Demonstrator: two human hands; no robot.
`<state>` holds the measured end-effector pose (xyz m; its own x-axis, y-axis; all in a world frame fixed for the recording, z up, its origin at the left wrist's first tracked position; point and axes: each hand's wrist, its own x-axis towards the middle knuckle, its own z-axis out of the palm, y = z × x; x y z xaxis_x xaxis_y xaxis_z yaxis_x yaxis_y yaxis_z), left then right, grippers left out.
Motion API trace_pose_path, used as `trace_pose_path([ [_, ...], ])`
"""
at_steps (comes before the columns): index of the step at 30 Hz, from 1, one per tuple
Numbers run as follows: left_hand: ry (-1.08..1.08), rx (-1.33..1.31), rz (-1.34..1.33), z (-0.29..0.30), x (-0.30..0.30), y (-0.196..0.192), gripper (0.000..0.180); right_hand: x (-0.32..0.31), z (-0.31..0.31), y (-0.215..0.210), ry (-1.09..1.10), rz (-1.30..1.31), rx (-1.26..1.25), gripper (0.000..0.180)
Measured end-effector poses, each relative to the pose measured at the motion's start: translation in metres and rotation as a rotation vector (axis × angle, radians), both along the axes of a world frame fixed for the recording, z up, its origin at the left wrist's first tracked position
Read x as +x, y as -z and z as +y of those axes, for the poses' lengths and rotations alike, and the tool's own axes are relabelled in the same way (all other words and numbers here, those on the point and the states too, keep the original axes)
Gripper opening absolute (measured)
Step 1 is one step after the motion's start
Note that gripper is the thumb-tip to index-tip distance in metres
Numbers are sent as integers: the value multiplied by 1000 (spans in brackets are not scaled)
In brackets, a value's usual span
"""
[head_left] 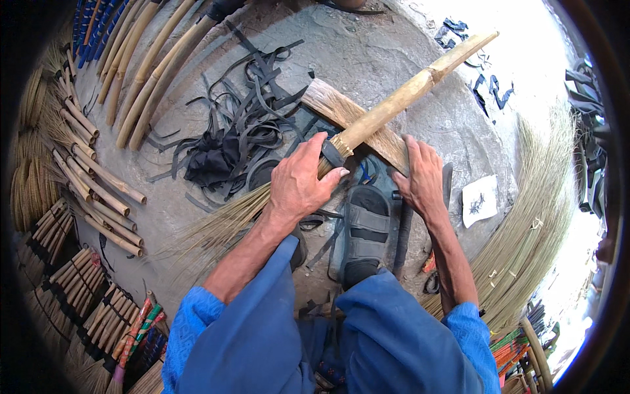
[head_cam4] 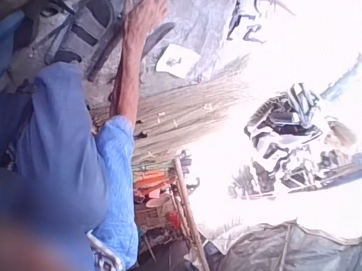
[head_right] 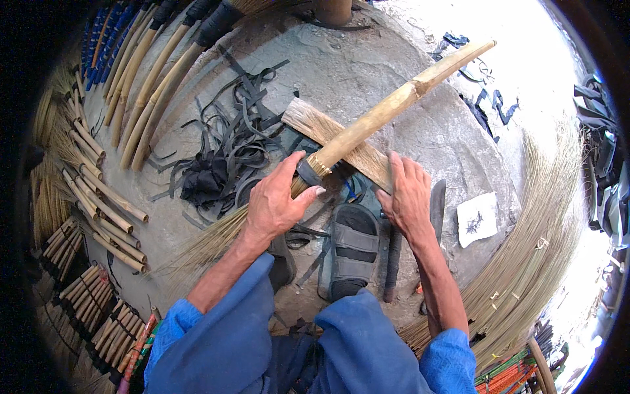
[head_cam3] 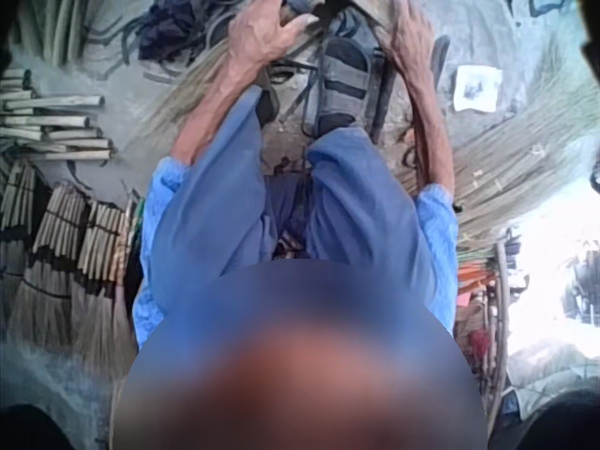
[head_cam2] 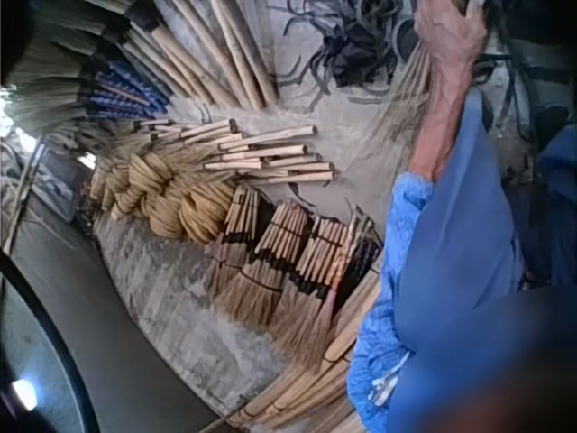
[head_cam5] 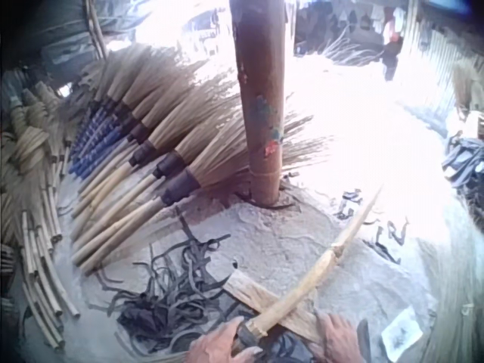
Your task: The person assembles a traditional broom by attaching a bundle of straw to a bamboo handle. They use a hammer to secure the bundle, wrap it with black straps, and trim excess material with a knife.
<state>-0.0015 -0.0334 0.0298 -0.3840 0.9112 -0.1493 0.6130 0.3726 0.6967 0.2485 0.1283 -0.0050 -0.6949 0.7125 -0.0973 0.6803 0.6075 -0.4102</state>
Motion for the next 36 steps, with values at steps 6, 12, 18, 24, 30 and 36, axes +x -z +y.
trace_pose_path([
  [6,-57,81,31,-1,8,6,73,31,-33,-24,132,185,101,63],
  [12,-59,64,-21,6,9,4,60,126,-45,5,568,241,105,26],
  [18,15,23,10,27,16,-2,60,216,-25,35,1060,247,105,21],
  [24,72,36,-3,28,20,-5,60,239,6,61,992,165,188,20],
  [30,67,56,-41,26,21,-2,58,239,14,78,954,13,278,21],
  [36,72,42,-57,25,19,-2,58,238,20,85,1004,79,304,20],
])
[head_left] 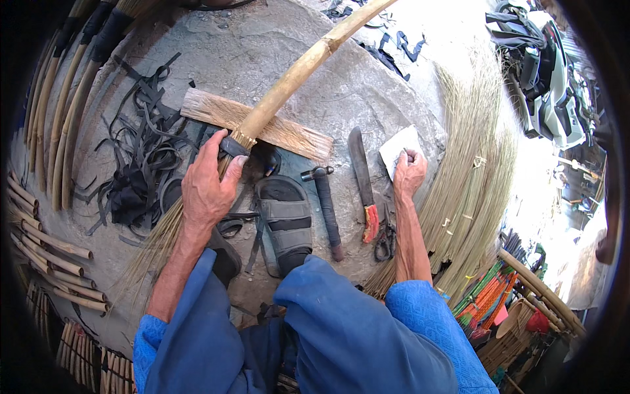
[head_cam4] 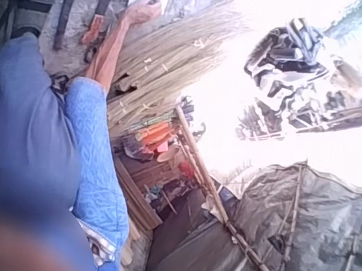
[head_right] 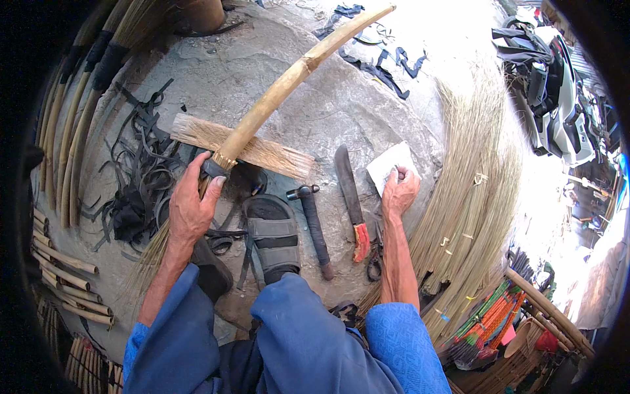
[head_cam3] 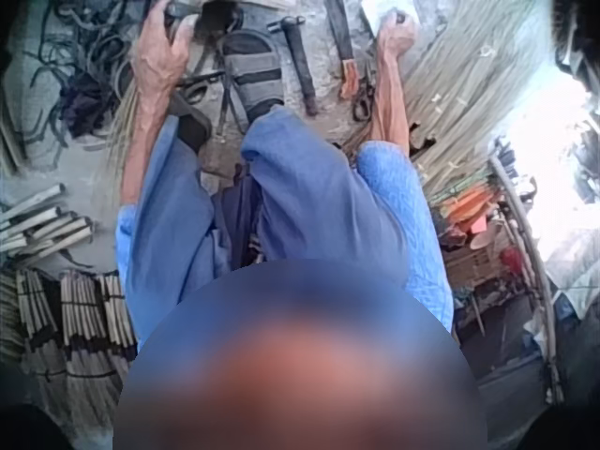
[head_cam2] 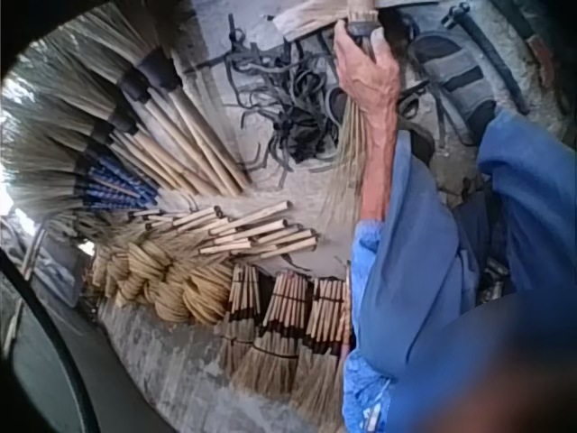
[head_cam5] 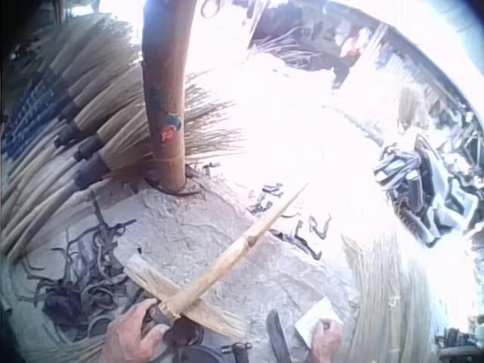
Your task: The person assembles a traditional broom by attaching a bundle of straw to a bamboo handle. They use a hammer to secure the bundle, wrap it with black straps, and trim excess material with a knife.
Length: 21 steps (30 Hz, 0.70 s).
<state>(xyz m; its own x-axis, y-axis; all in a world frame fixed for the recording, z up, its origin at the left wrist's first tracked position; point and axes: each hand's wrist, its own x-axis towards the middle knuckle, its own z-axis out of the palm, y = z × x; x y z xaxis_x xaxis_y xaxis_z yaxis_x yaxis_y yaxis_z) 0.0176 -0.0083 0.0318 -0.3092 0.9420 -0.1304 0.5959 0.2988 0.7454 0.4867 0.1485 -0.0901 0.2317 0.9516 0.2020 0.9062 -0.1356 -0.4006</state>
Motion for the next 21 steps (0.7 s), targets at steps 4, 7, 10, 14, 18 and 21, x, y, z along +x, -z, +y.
trace_pose_path([
  [4,1,-3,-14,0,-1,0,57,-2,2,2,4,-59,-14,19],
  [7,-2,-9,-30,1,-2,-1,57,-4,0,1,-93,-156,59,19],
  [10,-3,-18,-43,1,-2,-2,57,-6,-3,-1,-103,-140,69,19],
  [14,-13,-42,-49,0,-3,-3,58,-7,-4,-4,-118,-99,38,16],
  [18,-17,-33,-51,0,-3,-2,58,-3,6,-6,-99,56,60,14],
  [21,-19,-35,-46,0,-2,-2,59,1,20,-7,7,-13,40,17],
])
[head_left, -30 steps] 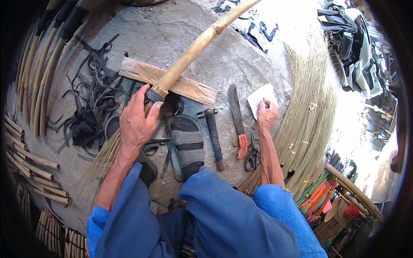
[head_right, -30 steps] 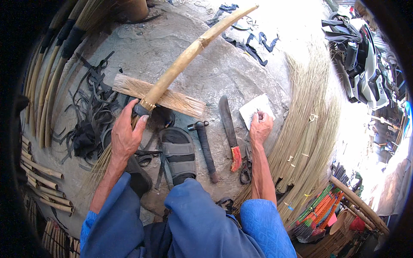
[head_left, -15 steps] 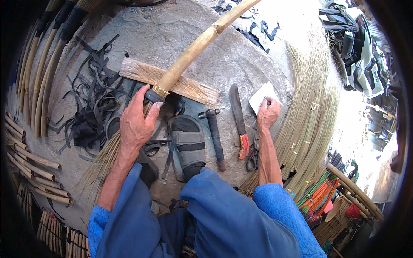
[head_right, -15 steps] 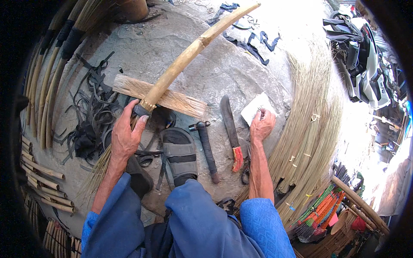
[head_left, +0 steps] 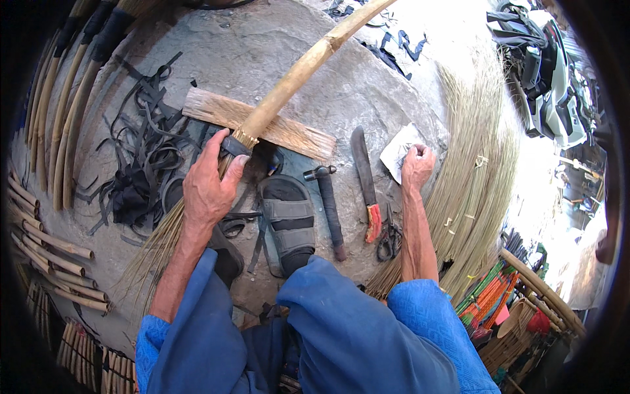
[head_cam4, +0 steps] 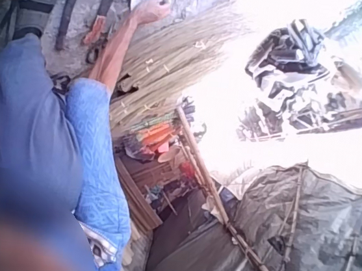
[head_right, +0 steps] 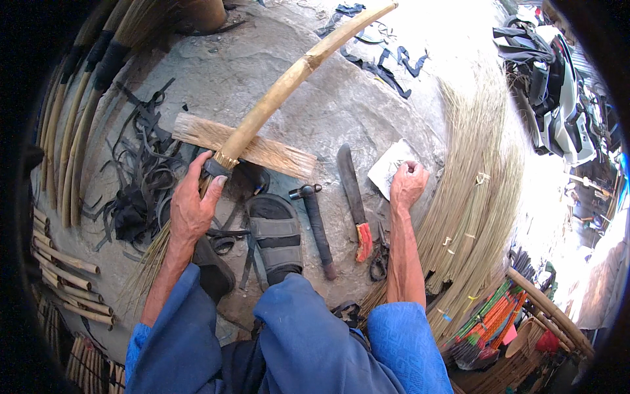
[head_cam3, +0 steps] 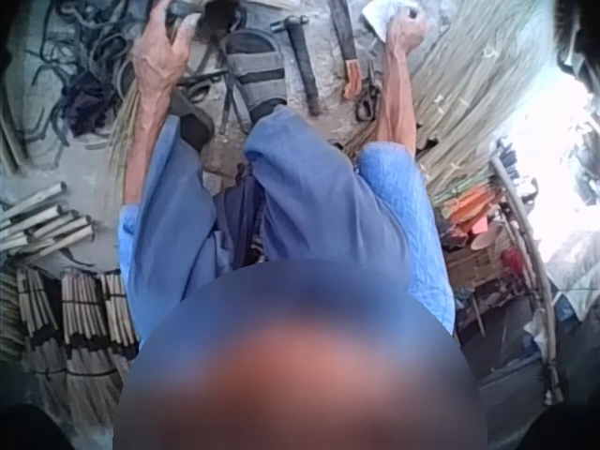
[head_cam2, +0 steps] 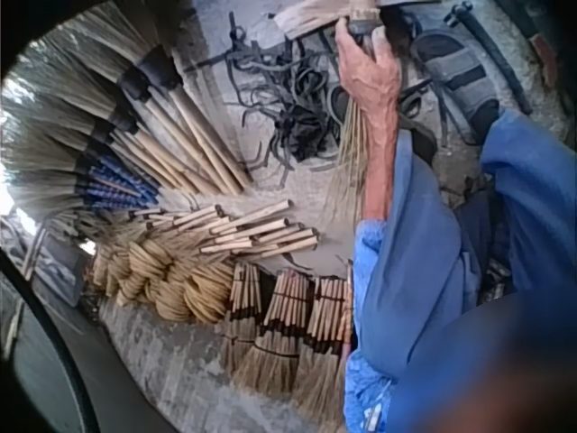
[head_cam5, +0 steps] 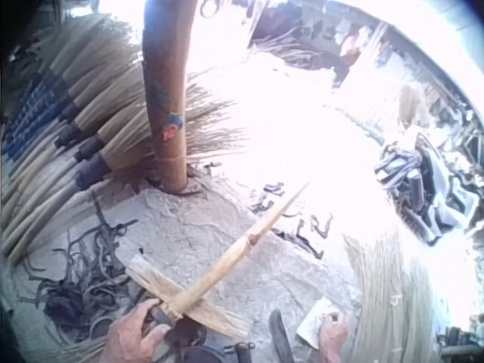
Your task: The person assembles a traditional broom by attaching a bundle of straw to a bamboo handle. They use a hammer to secure the bundle, wrap it with black straps, and trim excess material with a knife.
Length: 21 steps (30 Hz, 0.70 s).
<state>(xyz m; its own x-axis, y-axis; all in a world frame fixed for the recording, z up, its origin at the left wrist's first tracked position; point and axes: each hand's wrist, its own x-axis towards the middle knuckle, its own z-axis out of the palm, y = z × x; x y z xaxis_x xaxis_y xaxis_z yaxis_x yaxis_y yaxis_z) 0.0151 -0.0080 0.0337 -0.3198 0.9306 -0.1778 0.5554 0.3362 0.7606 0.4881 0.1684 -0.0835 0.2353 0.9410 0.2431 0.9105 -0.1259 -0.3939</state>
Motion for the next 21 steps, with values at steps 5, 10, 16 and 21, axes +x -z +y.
trace_pose_path([
  [5,-4,-28,2,0,0,0,60,-4,14,5,177,-84,-156,27],
  [10,3,-31,-10,0,-1,-1,60,-19,15,11,176,-97,-129,25],
  [16,8,-28,-7,0,-1,0,59,-27,14,12,72,-129,5,18],
  [21,4,-24,-22,0,-2,1,60,-30,11,13,57,-132,-17,19],
])
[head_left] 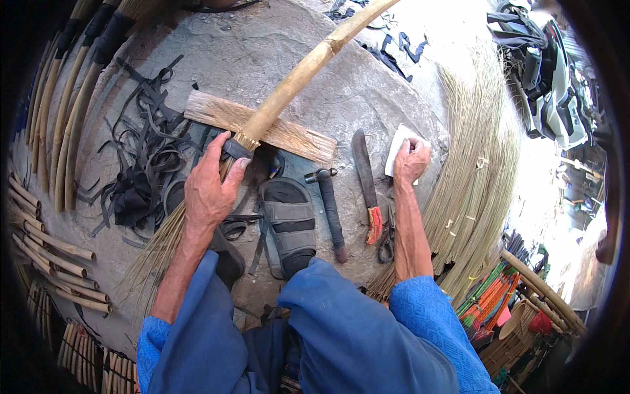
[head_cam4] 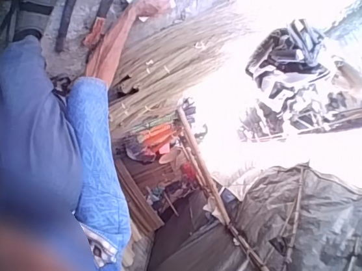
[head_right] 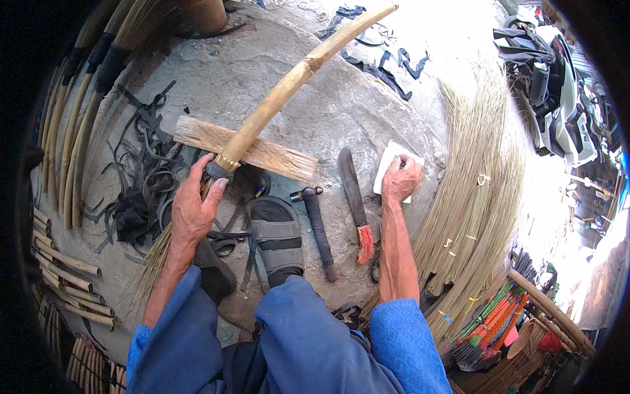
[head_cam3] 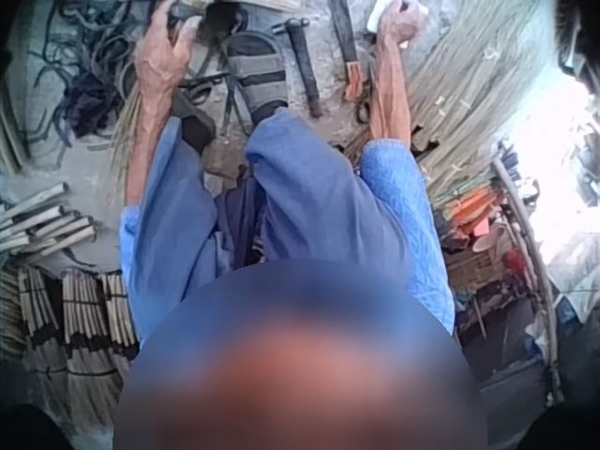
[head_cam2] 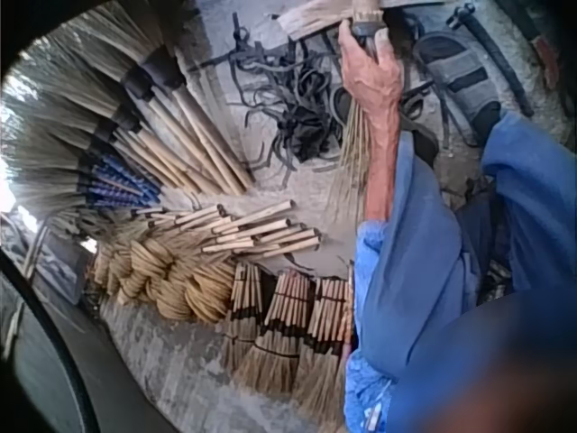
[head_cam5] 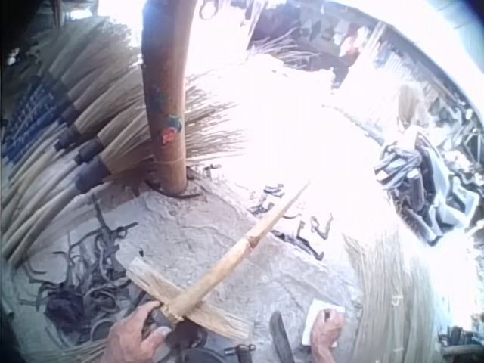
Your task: The person assembles a traditional broom by attaching a bundle of straw to a bamboo handle. They use a hammer to secure the bundle, wrap it with black straps, and trim excess material with a knife.
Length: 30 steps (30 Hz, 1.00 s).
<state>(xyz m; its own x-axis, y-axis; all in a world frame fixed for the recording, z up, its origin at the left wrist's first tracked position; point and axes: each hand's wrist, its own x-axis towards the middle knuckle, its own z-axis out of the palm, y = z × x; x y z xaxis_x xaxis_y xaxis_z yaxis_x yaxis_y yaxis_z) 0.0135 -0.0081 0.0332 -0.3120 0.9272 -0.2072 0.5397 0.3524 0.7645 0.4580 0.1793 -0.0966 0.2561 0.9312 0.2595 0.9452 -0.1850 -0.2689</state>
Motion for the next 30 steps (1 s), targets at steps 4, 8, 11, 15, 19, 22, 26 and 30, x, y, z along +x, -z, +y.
trace_pose_path([
  [4,1,18,5,0,0,1,60,-3,-1,3,-30,-112,3,19],
  [8,4,14,-2,-1,0,3,60,6,3,3,-79,-177,-32,20],
  [11,2,57,34,-2,0,5,60,21,8,0,-95,-115,-5,20],
  [15,-3,54,28,-2,0,5,60,38,10,-3,-104,7,39,18],
  [19,-4,32,20,-2,0,4,60,35,5,-2,-90,30,-14,17],
  [22,-4,14,19,-2,0,2,61,25,-3,-1,-67,-43,-37,18],
  [26,-4,15,25,-1,0,2,61,15,-10,0,-35,-89,-4,19],
  [30,3,30,24,-1,0,3,60,12,-13,0,-27,-58,4,17],
])
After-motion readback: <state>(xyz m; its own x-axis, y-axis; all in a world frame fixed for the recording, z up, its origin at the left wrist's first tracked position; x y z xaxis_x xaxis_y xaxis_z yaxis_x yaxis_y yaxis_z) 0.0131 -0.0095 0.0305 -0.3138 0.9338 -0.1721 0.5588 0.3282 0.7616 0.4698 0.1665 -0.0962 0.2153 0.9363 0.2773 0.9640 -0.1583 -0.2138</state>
